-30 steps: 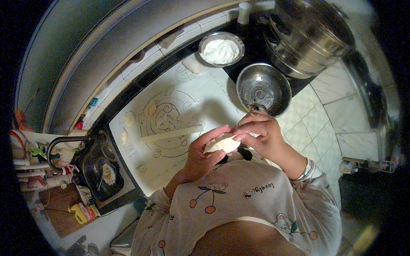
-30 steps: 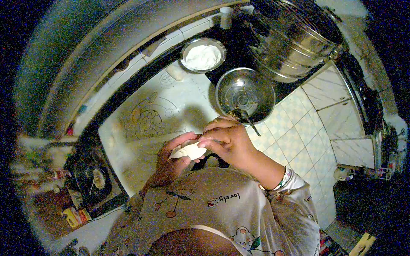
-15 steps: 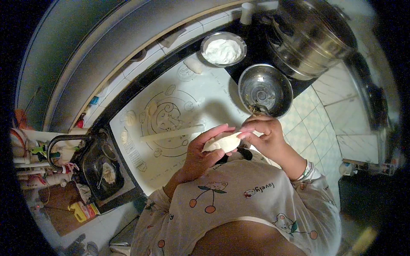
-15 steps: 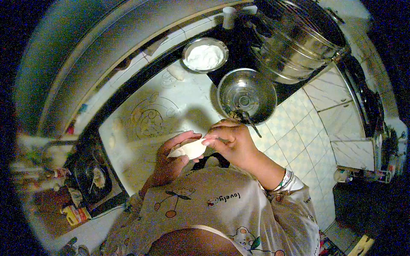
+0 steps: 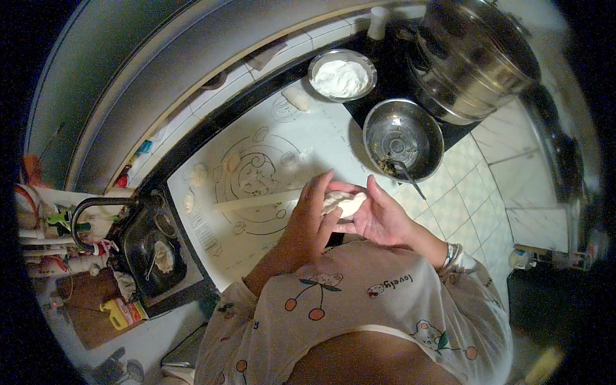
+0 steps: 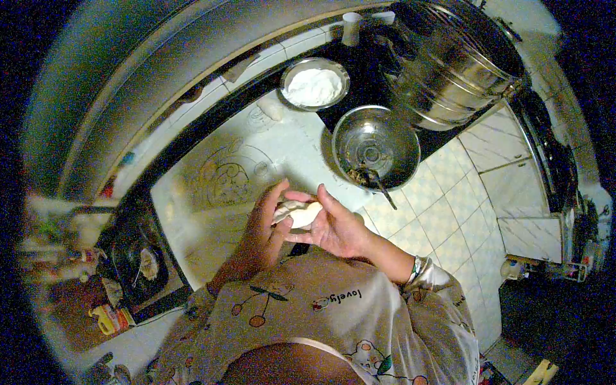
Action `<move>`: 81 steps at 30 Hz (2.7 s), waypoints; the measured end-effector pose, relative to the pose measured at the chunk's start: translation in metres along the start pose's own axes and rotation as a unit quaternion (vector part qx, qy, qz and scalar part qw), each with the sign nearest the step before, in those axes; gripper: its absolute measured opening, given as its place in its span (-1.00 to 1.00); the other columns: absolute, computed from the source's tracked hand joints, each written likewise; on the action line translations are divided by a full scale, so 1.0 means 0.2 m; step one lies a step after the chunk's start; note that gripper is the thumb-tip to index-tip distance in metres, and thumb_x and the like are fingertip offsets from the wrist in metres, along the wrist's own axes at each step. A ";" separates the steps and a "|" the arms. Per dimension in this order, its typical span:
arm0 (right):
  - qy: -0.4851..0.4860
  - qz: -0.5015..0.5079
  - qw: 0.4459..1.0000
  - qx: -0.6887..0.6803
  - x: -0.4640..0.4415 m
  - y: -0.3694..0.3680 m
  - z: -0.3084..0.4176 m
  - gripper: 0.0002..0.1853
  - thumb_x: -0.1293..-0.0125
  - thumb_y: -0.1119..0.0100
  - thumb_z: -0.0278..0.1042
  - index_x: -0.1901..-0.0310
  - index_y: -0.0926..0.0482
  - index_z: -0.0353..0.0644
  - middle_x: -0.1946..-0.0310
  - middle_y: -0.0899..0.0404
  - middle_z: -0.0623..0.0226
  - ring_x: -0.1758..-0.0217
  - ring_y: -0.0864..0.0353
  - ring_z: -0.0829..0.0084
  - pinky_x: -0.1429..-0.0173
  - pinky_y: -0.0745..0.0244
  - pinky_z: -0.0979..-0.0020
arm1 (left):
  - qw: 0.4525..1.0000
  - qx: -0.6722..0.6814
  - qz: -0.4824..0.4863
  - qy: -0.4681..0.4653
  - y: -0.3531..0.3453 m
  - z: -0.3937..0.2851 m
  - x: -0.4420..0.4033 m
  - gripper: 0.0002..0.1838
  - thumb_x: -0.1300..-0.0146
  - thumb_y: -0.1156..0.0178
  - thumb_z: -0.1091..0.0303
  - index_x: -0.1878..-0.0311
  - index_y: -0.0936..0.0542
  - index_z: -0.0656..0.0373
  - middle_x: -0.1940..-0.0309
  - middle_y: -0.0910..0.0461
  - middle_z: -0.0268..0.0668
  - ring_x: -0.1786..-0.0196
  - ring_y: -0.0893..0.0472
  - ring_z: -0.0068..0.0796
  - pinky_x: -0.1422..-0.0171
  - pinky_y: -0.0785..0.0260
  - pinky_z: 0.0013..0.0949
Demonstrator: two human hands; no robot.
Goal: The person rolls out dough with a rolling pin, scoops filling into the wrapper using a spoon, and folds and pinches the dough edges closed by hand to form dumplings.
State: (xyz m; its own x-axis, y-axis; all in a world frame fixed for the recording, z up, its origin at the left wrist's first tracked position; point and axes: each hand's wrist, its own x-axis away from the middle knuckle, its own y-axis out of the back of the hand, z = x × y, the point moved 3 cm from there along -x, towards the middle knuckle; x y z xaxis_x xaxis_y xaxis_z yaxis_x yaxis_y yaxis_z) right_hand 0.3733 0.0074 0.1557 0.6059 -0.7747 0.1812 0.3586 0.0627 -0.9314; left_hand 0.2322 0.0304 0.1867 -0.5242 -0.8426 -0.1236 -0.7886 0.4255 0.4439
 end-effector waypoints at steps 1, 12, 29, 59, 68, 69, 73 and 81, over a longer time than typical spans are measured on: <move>-0.005 0.001 1.000 -0.001 0.00 -0.01 0.00 -0.37 -0.40 0.42 0.20 -0.26 -0.25 -0.11 -0.19 -0.36 0.25 -0.22 -0.39 0.30 -0.34 -0.24 0.11 | 0.999 -0.049 -0.006 0.008 0.03 -0.01 0.01 -0.45 -0.17 -0.05 0.48 -0.24 -0.19 0.32 -0.09 -0.35 0.06 -0.12 -0.43 -0.08 -0.20 -0.28 -0.19; -0.035 -0.106 0.990 0.083 -0.02 0.01 0.01 -0.46 -0.37 0.11 0.07 -0.20 -0.34 -0.17 -0.09 -0.47 0.24 -0.11 -0.50 0.32 -0.17 -0.46 0.25 | 0.988 -0.085 -0.124 0.016 0.12 0.08 0.06 -0.69 -0.07 -0.24 0.44 0.07 -0.53 0.18 0.16 -0.57 -0.14 0.22 -0.58 -0.27 0.19 -0.43 -0.30; -0.077 -0.135 0.974 0.165 -0.05 -0.01 0.04 -0.42 -0.34 0.08 0.11 -0.13 -0.38 -0.27 0.01 -0.54 0.21 0.02 -0.59 0.37 -0.03 -0.55 0.33 | 0.984 -0.058 -0.166 -0.030 0.20 0.01 0.02 -0.84 0.03 -0.27 0.41 0.33 -0.61 0.20 0.34 -0.60 -0.18 0.29 -0.59 -0.22 0.18 -0.43 -0.26; 0.023 -0.239 0.887 0.395 -0.28 0.03 -0.04 -0.52 -0.37 -0.03 -0.20 -0.24 -0.28 -0.20 -0.05 -0.47 0.29 -0.02 -0.53 0.39 -0.07 -0.46 0.35 | 0.939 0.176 -0.131 0.266 0.34 0.67 0.04 -0.79 -0.12 -0.22 0.38 0.24 -0.64 0.32 0.38 -0.65 -0.23 0.34 -0.61 -0.50 0.22 -0.46 -0.44; 0.059 -0.319 0.882 0.341 -0.14 0.16 -0.04 -0.50 -0.39 0.04 -0.10 -0.21 -0.31 -0.28 -0.11 -0.44 0.19 -0.05 -0.53 0.38 -0.09 -0.44 0.40 | 0.965 -0.085 -0.246 0.039 0.73 1.43 -0.36 -0.82 -0.07 -0.23 0.38 0.32 -0.66 0.30 0.42 -0.67 -0.20 0.37 -0.63 -0.44 0.19 -0.46 -0.40; 0.062 -0.332 0.879 0.336 -0.12 0.17 -0.04 -0.51 -0.39 0.03 -0.09 -0.20 -0.33 -0.28 -0.10 -0.45 0.19 -0.05 -0.54 0.37 -0.08 -0.44 0.40 | 0.962 -0.099 -0.254 0.005 0.76 1.52 -0.40 -0.82 -0.06 -0.24 0.38 0.33 -0.66 0.30 0.42 -0.67 -0.19 0.37 -0.63 -0.43 0.18 -0.46 -0.39; 0.076 -0.365 0.873 0.313 -0.07 0.20 -0.03 -0.52 -0.39 0.04 -0.08 -0.17 -0.35 -0.29 -0.08 -0.46 0.18 -0.03 -0.55 0.34 -0.09 -0.43 0.37 | 0.959 -0.048 -0.268 0.083 0.80 1.63 -0.50 -0.85 -0.05 -0.23 0.40 0.35 -0.65 0.28 0.40 -0.66 -0.19 0.33 -0.63 -0.39 0.14 -0.45 -0.38; 0.120 -0.382 0.831 0.387 0.04 0.29 -0.04 -0.61 -0.36 -0.03 -0.15 -0.06 -0.47 -0.28 0.01 -0.54 0.24 -0.02 -0.55 0.39 -0.09 -0.44 0.35 | 0.793 -0.530 -0.231 -0.190 0.85 1.81 -0.48 -0.94 -0.08 -0.25 0.30 0.39 -0.62 0.02 0.37 -0.62 -0.26 0.30 -0.59 -0.24 0.16 -0.44 -0.24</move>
State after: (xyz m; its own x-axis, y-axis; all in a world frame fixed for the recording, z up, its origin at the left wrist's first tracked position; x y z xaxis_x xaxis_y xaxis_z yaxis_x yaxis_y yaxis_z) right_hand 0.3933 0.0004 0.1005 -0.1337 -0.8721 0.4708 0.9786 -0.1910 -0.0759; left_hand 0.0321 0.3024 -0.0466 -0.4757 -0.5821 -0.6594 -0.3163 -0.5863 0.7458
